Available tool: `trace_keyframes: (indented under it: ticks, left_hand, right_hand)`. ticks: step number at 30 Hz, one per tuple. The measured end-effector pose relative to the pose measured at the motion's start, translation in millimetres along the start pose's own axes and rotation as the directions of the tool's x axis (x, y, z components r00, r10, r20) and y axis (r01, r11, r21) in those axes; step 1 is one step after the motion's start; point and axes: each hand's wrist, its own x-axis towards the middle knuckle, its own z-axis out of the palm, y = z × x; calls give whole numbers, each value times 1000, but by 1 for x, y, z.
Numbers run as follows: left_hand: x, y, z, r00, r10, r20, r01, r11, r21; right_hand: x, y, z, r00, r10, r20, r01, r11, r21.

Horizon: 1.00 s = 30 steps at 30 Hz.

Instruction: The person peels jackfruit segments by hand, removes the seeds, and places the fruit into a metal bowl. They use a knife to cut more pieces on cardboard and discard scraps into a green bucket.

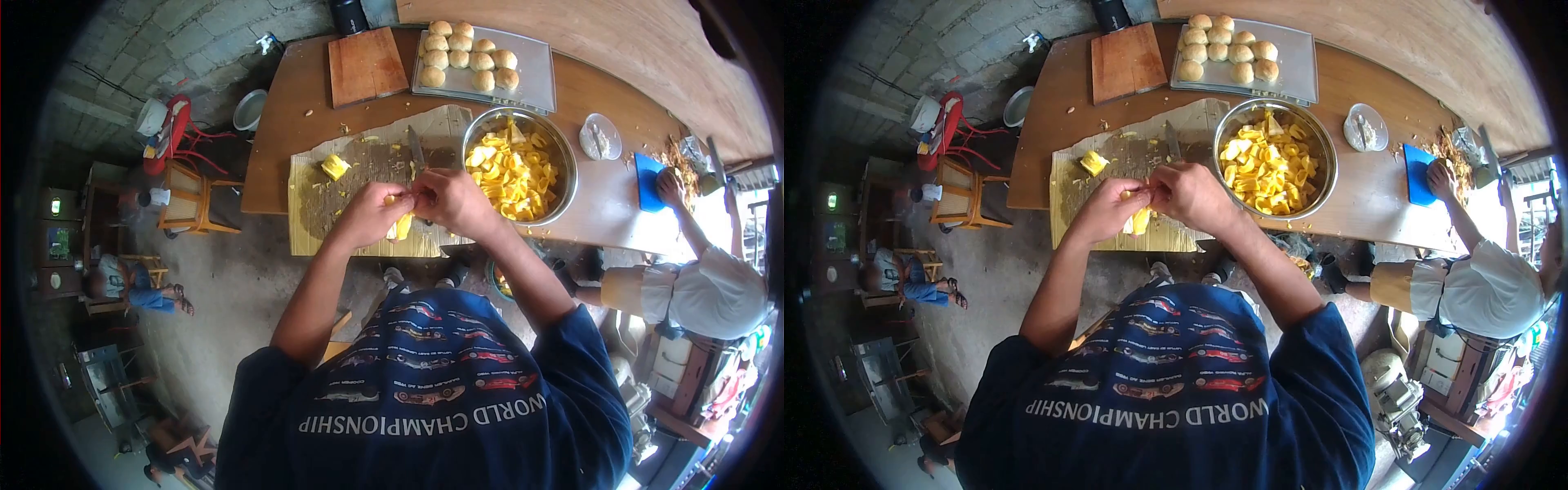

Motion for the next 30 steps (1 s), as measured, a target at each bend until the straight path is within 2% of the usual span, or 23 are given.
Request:
trace_keyframes:
  ticks: [1,3,5,6,7,8,10,12,13,15,16,17,19,20,21,23,24,25,27,29,30]
  left_hand:
    - [-2,-1,-1,1000,-3,-4,3,1000,0]
    - [0,2,-2,991,134,-19,-128,971,200]
    - [2,4,-3,992,127,-26,-118,971,208]
    - [0,4,-4,994,110,-25,-102,970,219]
    - [1,0,-5,993,112,-28,-103,970,220]
    - [2,-8,-5,989,132,-61,-119,977,178]
    - [1,-9,-6,985,152,-86,-140,981,135]
    - [-2,-8,-7,994,-8,-107,-1,996,-86]
    - [-2,-14,-7,996,-7,-93,-1,996,-88]
    - [1,-29,-10,981,10,-193,-31,994,-107]
    - [-1,-28,-10,981,-22,-192,-11,985,-170]
    - [-2,-31,-11,977,-77,-200,35,978,-206]
    - [2,-50,-12,971,-99,-219,49,974,-223]
    - [3,-61,-11,965,-120,-235,59,966,-253]
    - [4,-64,-12,975,-122,-185,67,958,-279]
    - [5,-70,-6,957,-183,-224,115,952,-284]
    - [8,-75,-6,964,-193,-181,134,947,-293]
    - [10,-76,-4,970,-203,-134,156,942,-299]
    - [15,-74,5,960,-246,-131,202,938,-282]
    - [22,-78,12,962,-256,-92,220,931,-290]
    - [27,-79,15,964,-252,-81,221,935,-277]
  right_hand:
    - [-1,0,1,1000,-2,2,2,1000,4]
    - [-1,1,-4,983,175,60,-185,944,275]
    - [-3,8,0,982,183,55,-191,936,296]
    - [-4,8,1,937,336,99,-337,786,518]
    - [-5,9,2,868,464,177,-444,565,695]
    - [-5,17,1,879,442,179,-407,498,766]
    - [-6,18,-10,872,455,180,-413,487,769]
    - [-8,12,-23,861,471,194,-435,482,761]
    - [-13,12,-27,856,483,187,-438,481,760]
    - [-27,16,-38,811,539,228,-467,361,807]
    - [-42,18,-44,803,548,235,-451,302,840]
    - [-55,19,-49,787,579,213,-447,299,843]
    - [-90,18,-60,750,635,188,-368,164,915]
    - [-112,18,-68,722,672,167,-389,194,901]
    - [-138,26,-70,689,713,130,-357,178,917]
    - [-189,31,-79,571,820,42,-338,189,922]
    - [-223,43,-81,555,832,-11,-326,229,917]
    - [-253,55,-81,443,895,-41,-338,209,918]
    - [-310,81,-76,289,950,-119,-380,228,896]
    - [-355,123,-67,171,960,-221,-632,279,723]
    - [-379,153,-55,87,962,-258,-739,236,631]
